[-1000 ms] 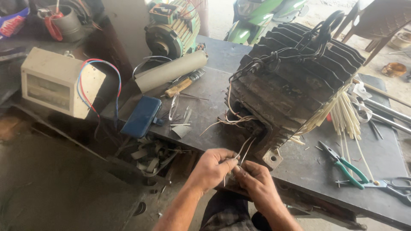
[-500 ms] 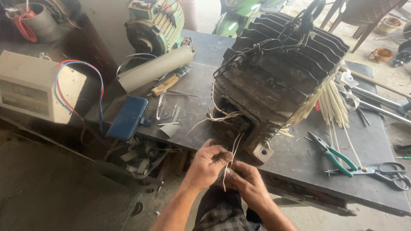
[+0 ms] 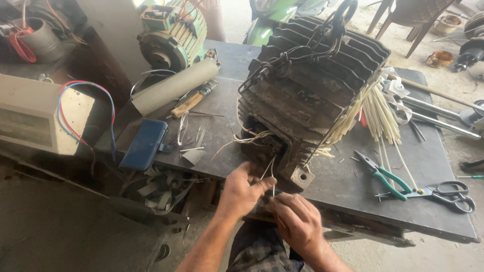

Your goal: The person works on a disassembled motor stator, inserting and adjusting white insulated wires into slots on the metal core. They repeatedly pull, align, and tuck wires by hand while another person occasionally assists. The task continues without a visible final state.

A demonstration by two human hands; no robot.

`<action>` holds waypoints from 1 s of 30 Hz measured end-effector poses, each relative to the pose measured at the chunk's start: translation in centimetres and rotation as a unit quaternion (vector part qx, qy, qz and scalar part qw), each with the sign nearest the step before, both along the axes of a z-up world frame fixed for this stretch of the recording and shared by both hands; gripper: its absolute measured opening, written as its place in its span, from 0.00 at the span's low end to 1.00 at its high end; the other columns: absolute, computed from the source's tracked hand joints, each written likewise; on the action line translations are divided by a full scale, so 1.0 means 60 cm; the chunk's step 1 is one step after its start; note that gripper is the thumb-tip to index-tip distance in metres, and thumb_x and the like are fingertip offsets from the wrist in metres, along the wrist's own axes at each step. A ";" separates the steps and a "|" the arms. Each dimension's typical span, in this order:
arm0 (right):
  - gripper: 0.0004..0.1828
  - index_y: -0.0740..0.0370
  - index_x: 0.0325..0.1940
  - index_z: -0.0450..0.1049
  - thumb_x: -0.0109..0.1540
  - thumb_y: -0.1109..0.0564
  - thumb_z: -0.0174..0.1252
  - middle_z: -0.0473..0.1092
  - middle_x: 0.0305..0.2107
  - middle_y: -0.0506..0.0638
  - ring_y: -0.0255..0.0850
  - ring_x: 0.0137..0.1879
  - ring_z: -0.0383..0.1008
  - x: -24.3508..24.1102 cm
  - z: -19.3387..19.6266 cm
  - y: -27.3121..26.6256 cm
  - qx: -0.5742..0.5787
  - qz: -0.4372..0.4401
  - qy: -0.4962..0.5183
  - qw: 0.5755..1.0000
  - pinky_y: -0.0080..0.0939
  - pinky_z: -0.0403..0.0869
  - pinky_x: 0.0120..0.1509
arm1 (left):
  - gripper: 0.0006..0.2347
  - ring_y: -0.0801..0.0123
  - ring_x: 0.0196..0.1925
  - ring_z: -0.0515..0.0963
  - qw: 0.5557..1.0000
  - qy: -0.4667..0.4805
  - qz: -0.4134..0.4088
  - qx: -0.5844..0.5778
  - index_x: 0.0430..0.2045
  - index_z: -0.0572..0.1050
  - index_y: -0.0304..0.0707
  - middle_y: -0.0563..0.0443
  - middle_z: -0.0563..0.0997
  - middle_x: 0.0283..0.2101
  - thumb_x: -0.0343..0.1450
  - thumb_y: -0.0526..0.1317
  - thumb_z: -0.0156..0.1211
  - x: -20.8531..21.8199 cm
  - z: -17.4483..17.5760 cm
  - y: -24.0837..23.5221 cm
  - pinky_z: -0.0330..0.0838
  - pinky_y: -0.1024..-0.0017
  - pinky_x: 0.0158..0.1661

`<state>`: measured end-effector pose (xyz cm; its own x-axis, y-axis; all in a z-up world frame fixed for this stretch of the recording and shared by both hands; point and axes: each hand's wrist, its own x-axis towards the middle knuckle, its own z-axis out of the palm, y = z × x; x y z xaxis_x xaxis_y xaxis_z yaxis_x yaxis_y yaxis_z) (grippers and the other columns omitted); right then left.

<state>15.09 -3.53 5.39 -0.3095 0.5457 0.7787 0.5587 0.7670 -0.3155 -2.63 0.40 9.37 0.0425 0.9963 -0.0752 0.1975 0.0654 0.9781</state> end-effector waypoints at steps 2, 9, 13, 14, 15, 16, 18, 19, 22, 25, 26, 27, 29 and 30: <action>0.12 0.64 0.38 0.76 0.51 0.65 0.64 0.76 0.37 0.55 0.48 0.39 0.79 0.006 0.006 0.004 0.036 0.032 -0.037 0.998 0.46 0.78 0.41 | 0.12 0.71 0.23 0.76 0.998 0.003 -0.012 -0.056 0.29 0.81 0.30 0.46 0.80 0.23 0.69 0.44 0.67 -0.004 0.002 -0.002 0.68 0.73 0.26; 0.09 0.63 0.33 0.75 0.50 0.65 0.64 0.73 0.34 0.55 0.49 0.37 0.77 -0.040 -0.031 0.013 0.021 0.076 -0.055 0.995 0.47 0.77 0.39 | 0.11 0.68 0.30 0.83 0.996 0.068 -0.043 0.045 0.29 0.83 0.30 0.44 0.80 0.30 0.69 0.43 0.68 0.015 -0.012 -0.005 0.75 0.71 0.32; 0.09 0.61 0.38 0.76 0.55 0.63 0.66 0.74 0.35 0.53 0.49 0.41 0.78 -0.054 -0.025 -0.009 -0.004 0.136 -0.018 0.990 0.48 0.78 0.44 | 0.13 0.66 0.32 0.85 0.995 0.098 -0.022 0.020 0.28 0.82 0.30 0.47 0.83 0.34 0.62 0.43 0.74 0.003 -0.008 0.005 0.78 0.69 0.34; 0.10 0.62 0.39 0.76 0.55 0.62 0.68 0.75 0.34 0.53 0.47 0.39 0.79 -0.052 -0.019 -0.016 -0.018 0.143 -0.009 0.989 0.46 0.77 0.41 | 0.13 0.65 0.32 0.85 0.993 0.112 -0.015 0.016 0.29 0.81 0.31 0.46 0.85 0.34 0.62 0.43 0.74 -0.001 -0.007 0.007 0.78 0.68 0.35; 0.11 0.63 0.40 0.77 0.56 0.61 0.70 0.76 0.34 0.53 0.45 0.37 0.79 -0.046 -0.012 -0.023 -0.033 0.148 -0.001 0.988 0.44 0.77 0.38 | 0.13 0.64 0.33 0.86 0.992 0.125 -0.009 0.013 0.30 0.81 0.32 0.45 0.86 0.33 0.62 0.43 0.74 -0.002 -0.006 0.010 0.78 0.68 0.36; 0.12 0.65 0.41 0.78 0.56 0.60 0.72 0.76 0.33 0.53 0.44 0.35 0.79 -0.043 -0.006 -0.026 -0.047 0.152 0.007 0.987 0.42 0.76 0.35 | 0.14 0.63 0.33 0.86 0.990 0.137 -0.004 0.010 0.32 0.81 0.32 0.45 0.87 0.33 0.61 0.43 0.74 -0.004 -0.004 0.014 0.78 0.67 0.38; 0.11 0.61 0.35 0.76 0.54 0.60 0.73 0.75 0.29 0.50 0.43 0.32 0.78 -0.037 0.006 -0.026 -0.048 0.078 0.049 0.995 0.42 0.75 0.32 | 0.16 0.61 0.37 0.87 0.987 0.114 0.021 0.110 0.36 0.79 0.33 0.44 0.87 0.35 0.59 0.41 0.74 -0.006 -0.001 0.020 0.79 0.65 0.40; 0.12 0.60 0.32 0.75 0.53 0.60 0.74 0.75 0.27 0.48 0.42 0.30 0.77 -0.034 0.009 -0.027 -0.050 0.039 0.071 0.995 0.42 0.74 0.31 | 0.17 0.61 0.39 0.87 0.982 0.101 0.030 0.158 0.38 0.79 0.33 0.44 0.87 0.36 0.58 0.40 0.73 -0.007 0.001 0.023 0.79 0.64 0.41; 0.12 0.64 0.31 0.75 0.51 0.61 0.73 0.73 0.24 0.52 0.47 0.26 0.75 -0.019 0.017 -0.014 -0.161 -0.037 0.077 0.983 0.45 0.72 0.27 | 0.15 0.53 0.40 0.86 0.965 0.227 0.036 0.129 0.36 0.81 0.33 0.41 0.86 0.36 0.61 0.42 0.73 -0.011 0.007 0.023 0.79 0.60 0.40; 0.09 0.61 0.31 0.75 0.53 0.62 0.70 0.72 0.25 0.52 0.50 0.29 0.76 -0.011 0.018 -0.002 -0.181 0.033 0.083 0.979 0.45 0.73 0.30 | 0.10 0.51 0.36 0.85 0.939 0.331 0.053 0.082 0.33 0.84 0.40 0.45 0.87 0.31 0.64 0.43 0.68 -0.001 0.016 0.017 0.77 0.58 0.38; 0.09 0.61 0.32 0.75 0.53 0.62 0.70 0.72 0.25 0.53 0.50 0.29 0.75 -0.008 0.014 0.000 -0.190 0.043 0.073 0.978 0.46 0.73 0.31 | 0.07 0.52 0.32 0.84 0.903 0.406 0.027 0.136 0.32 0.82 0.40 0.46 0.85 0.29 0.66 0.40 0.65 0.009 0.014 0.015 0.76 0.59 0.36; 0.09 0.61 0.32 0.76 0.52 0.62 0.70 0.72 0.25 0.53 0.51 0.29 0.75 -0.006 0.008 -0.003 -0.203 0.059 0.062 0.975 0.46 0.73 0.31 | 0.04 0.54 0.29 0.84 0.860 0.477 0.004 0.183 0.31 0.81 0.40 0.48 0.84 0.26 0.68 0.38 0.63 0.020 0.008 0.005 0.76 0.59 0.34; 0.10 0.62 0.31 0.75 0.51 0.63 0.70 0.72 0.24 0.53 0.52 0.29 0.75 -0.008 -0.009 -0.009 -0.230 0.078 0.049 0.969 0.47 0.73 0.31 | 0.02 0.57 0.25 0.82 0.802 0.533 -0.018 0.271 0.29 0.80 0.40 0.50 0.81 0.24 0.69 0.35 0.61 0.037 -0.007 -0.018 0.74 0.61 0.32; 0.10 0.62 0.30 0.75 0.49 0.64 0.70 0.72 0.24 0.54 0.52 0.28 0.75 -0.006 -0.018 -0.011 -0.244 0.081 0.047 0.965 0.47 0.73 0.30 | 0.02 0.58 0.24 0.81 0.794 0.521 -0.017 0.313 0.27 0.79 0.39 0.49 0.80 0.23 0.68 0.35 0.61 0.042 -0.015 -0.032 0.73 0.61 0.31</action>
